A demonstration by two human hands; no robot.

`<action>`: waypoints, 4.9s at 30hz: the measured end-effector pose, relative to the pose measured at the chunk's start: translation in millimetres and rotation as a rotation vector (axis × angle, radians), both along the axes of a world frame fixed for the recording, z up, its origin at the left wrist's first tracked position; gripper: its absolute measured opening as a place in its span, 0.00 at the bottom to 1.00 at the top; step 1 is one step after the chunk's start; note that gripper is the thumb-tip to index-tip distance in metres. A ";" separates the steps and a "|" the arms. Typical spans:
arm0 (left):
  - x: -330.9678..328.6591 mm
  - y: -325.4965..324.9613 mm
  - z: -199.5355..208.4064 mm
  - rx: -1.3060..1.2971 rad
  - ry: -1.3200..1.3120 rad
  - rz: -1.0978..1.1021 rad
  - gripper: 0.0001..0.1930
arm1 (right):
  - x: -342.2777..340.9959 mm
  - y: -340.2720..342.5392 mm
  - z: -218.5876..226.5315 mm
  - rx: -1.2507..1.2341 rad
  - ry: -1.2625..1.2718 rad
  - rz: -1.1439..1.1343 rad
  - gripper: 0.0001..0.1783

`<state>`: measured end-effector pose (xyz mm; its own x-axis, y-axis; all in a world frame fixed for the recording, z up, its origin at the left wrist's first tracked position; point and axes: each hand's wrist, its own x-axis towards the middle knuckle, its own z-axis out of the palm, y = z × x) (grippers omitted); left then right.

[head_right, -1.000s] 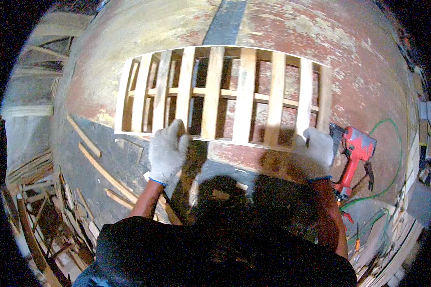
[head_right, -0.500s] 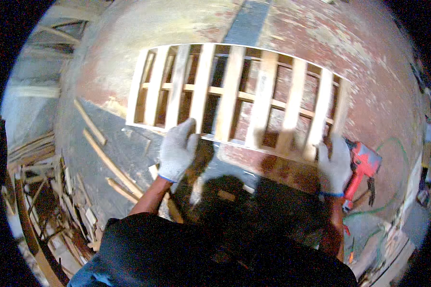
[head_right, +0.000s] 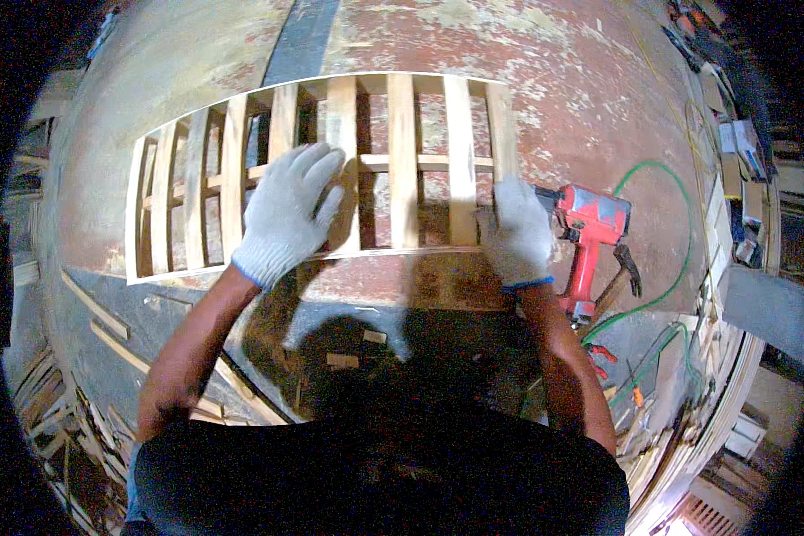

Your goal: The person assembles a rectangular wooden frame by placing slats between side rails and securing them with a pneumatic nail gun. They work on the floor, repeatedly picking up slats, aligning them, and nailing them into place.

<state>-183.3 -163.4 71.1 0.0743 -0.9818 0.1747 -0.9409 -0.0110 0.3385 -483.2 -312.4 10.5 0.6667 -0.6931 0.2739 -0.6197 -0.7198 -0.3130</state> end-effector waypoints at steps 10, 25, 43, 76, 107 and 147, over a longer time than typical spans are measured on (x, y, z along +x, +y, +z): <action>1.8 -82.4 -72.7 -0.008 -0.189 -0.200 0.22 | -33.8 -15.3 9.4 0.184 0.014 -0.234 0.15; -0.8 -87.9 -79.5 -0.006 -0.116 -0.214 0.21 | -178.1 -59.6 5.9 1.452 -0.600 -0.787 0.12; -2.1 -88.1 -73.7 0.015 -0.079 -0.200 0.14 | -77.1 -47.6 123.7 1.484 -0.463 -0.452 0.17; 5.4 -92.3 -101.7 -0.215 -0.072 -0.266 0.06 | -5.8 -21.0 141.0 1.442 -0.325 -0.507 0.16; 297.9 241.5 -60.7 0.075 1.166 0.851 0.36 | 2.9 -20.7 159.8 1.300 -0.173 -0.484 0.17; 143.9 184.7 -79.0 -0.051 2.125 0.643 0.30 | 9.8 -13.7 173.1 1.292 -0.120 -0.438 0.15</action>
<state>-39.4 21.3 -7.9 0.3468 -0.7536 -0.5584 0.8260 -0.0367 0.5625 -473.4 -326.1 183.6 0.3467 -0.6431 -0.6828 -0.6409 0.3692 -0.6731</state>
